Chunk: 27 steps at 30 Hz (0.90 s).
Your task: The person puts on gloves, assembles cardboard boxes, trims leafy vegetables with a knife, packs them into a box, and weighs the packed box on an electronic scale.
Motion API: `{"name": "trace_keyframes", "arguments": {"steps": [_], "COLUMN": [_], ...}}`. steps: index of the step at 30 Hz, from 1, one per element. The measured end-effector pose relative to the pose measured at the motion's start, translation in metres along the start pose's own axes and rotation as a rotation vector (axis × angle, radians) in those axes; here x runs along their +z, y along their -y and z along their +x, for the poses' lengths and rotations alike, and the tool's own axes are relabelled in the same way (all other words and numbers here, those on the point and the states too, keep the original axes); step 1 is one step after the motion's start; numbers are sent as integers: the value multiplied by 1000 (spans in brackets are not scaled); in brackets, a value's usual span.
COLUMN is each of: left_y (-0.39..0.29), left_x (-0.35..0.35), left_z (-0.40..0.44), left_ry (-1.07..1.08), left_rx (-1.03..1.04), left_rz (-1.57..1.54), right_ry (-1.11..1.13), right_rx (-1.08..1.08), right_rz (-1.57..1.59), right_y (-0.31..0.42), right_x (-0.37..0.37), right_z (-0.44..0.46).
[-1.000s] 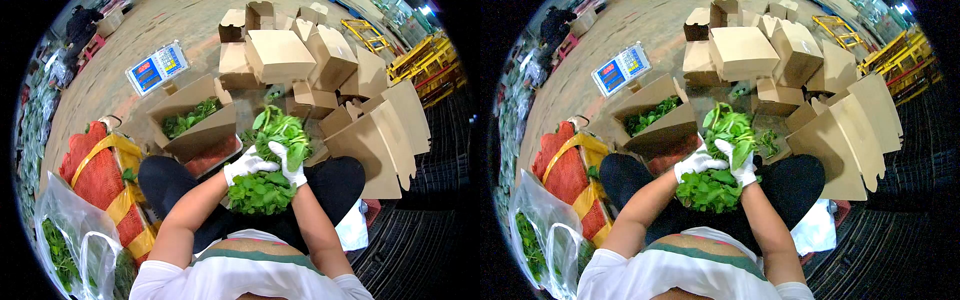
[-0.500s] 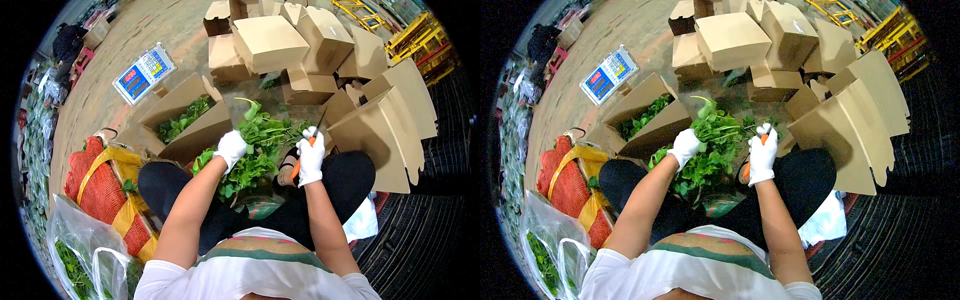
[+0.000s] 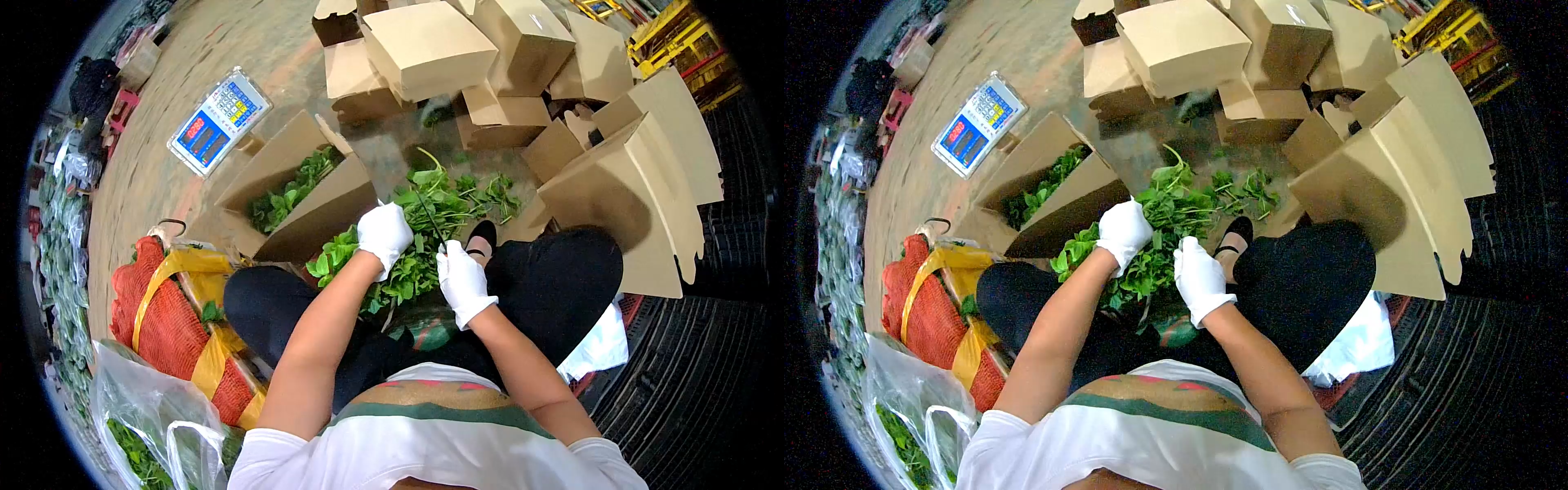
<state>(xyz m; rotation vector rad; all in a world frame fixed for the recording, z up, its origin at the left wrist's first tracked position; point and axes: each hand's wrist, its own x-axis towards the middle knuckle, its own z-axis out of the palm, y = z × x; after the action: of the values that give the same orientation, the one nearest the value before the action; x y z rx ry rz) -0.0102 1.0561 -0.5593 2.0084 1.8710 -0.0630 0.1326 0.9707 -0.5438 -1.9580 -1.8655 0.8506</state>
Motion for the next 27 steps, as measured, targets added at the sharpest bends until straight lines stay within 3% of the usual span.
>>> {"name": "trace_keyframes", "arguments": {"steps": [3, 6, 7, 9, 10, 15, 19, 23, 26, 27], "left_y": [-2, -13, -20, -26, -22, -4, -23, -2, 24, 36], "left_x": [4, 9, 10, 25, 29, 3, 11, 8, 22, 36], "left_z": [1, -10, -19, -21, -19, 3, -11, 5, 24, 29], "left_ry": [-33, -132, -165, -134, -155, 2, 164, 113, 205, 354], "left_rx": [34, 113, 238, 248, 248, 16, 64, 22, -17, 109], "left_rz": [39, 42, 60, 89, 41, -5, -64, -286, -482, -747], "right_ry": [35, 134, 123, 242, 117, 183, 238, 49, 172, 182], "right_rx": [28, 203, 198, 148, 206, 196, 273, 125, 218, 239], "right_rz": [-9, -81, -72, -104, -36, 81, 68, 36, 29, 15], "right_y": [2, -7, -15, -22, -22, -15, -26, -27, -19, -19], "right_x": [5, 22, 27, 23, 29, 31, 32, 35, 31, 27], "right_z": [-2, 9, 18, 31, 28, -3, 25, 4, -3, 6]}}
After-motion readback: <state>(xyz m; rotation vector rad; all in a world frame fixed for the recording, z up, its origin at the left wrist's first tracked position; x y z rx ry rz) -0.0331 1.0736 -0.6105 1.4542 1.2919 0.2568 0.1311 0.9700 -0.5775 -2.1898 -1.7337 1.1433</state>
